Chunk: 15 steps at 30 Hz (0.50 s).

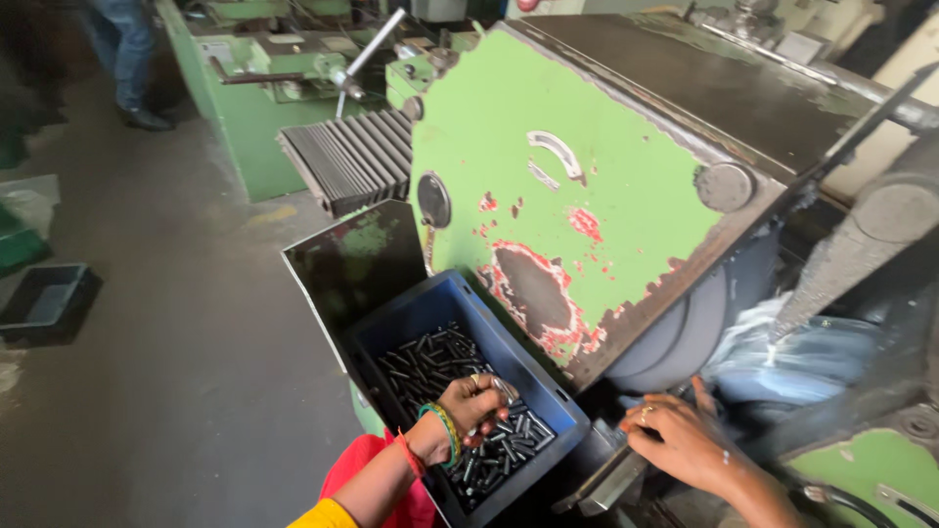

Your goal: The person repeatedly picks small metal parts from a blue bin and presses them against a rotating grinding wheel to smooth or deburr their surfaces. The person handles the parts one at a time, rotating them as needed, and returns them to the bin after each pass.

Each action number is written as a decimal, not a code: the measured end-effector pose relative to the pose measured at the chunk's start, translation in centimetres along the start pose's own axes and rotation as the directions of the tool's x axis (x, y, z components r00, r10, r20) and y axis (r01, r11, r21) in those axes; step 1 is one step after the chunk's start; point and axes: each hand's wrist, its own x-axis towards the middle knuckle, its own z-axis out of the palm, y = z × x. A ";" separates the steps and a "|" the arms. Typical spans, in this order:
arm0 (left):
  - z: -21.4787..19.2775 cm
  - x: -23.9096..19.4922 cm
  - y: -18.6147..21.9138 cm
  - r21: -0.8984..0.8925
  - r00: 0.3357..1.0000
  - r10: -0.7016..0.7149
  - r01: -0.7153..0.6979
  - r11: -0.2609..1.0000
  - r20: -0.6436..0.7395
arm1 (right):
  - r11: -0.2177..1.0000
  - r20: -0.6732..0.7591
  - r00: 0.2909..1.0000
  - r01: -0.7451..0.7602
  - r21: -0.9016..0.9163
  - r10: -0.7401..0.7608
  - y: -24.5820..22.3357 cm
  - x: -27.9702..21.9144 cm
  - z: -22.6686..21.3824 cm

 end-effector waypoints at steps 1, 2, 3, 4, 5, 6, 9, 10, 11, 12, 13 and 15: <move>0.4 -0.1 0.1 0.143 1.000 0.021 -0.018 0.990 -0.022 | 1.000 -0.003 1.000 0.008 0.008 -0.008 -0.1 0.1 -0.1; 0.8 -0.2 0.3 0.220 1.000 0.017 -0.019 0.975 0.012 | 1.000 -0.005 1.000 0.015 0.015 -0.015 -0.1 0.0 -0.2; 1.2 -0.2 0.5 0.295 0.999 0.011 -0.024 0.955 0.046 | 1.000 0.000 1.000 0.014 0.019 -0.014 -0.1 0.0 -0.4; 1.6 -0.3 0.7 0.367 0.997 0.003 -0.032 0.930 0.080 | 1.000 0.007 1.000 0.014 0.023 -0.015 -0.2 0.0 -0.5; 2.3 -0.1 0.9 0.399 0.990 0.004 -0.060 0.915 0.140 | 1.000 0.014 1.000 0.014 0.027 -0.015 -0.3 0.0 -0.6; 3.0 0.1 1.1 0.429 0.980 0.002 -0.090 0.899 0.201 | 0.999 0.016 1.000 0.019 0.029 -0.019 -0.3 -0.1 -0.7; 5.7 0.8 1.0 0.523 0.932 -0.050 -0.156 0.838 0.359 | 0.999 0.011 0.999 0.035 0.036 -0.035 -0.5 -0.5 -1.0; 6.6 1.2 1.0 0.554 0.912 -0.070 -0.183 0.812 0.403 | 0.998 -0.003 0.999 0.045 0.038 -0.045 -0.6 -0.4 -1.2; 7.7 1.7 1.0 0.584 0.898 -0.094 -0.197 0.788 0.429 | 0.998 -0.018 0.998 0.056 0.040 -0.055 -0.7 -0.4 -1.3; 8.6 2.4 1.0 0.613 0.885 -0.116 -0.213 0.761 0.451 | 0.998 -0.011 0.999 0.049 0.031 -0.049 -0.8 -0.3 -1.5; 9.3 3.0 1.1 0.641 0.871 -0.139 -0.230 0.732 0.471 | 0.999 -0.005 0.999 0.042 0.023 -0.042 -0.8 -0.3 -1.6; 10.1 4.2 1.1 0.649 0.883 -0.116 -0.240 0.722 0.455 | 0.999 0.002 0.999 0.034 0.017 -0.034 -0.9 -0.4 -1.9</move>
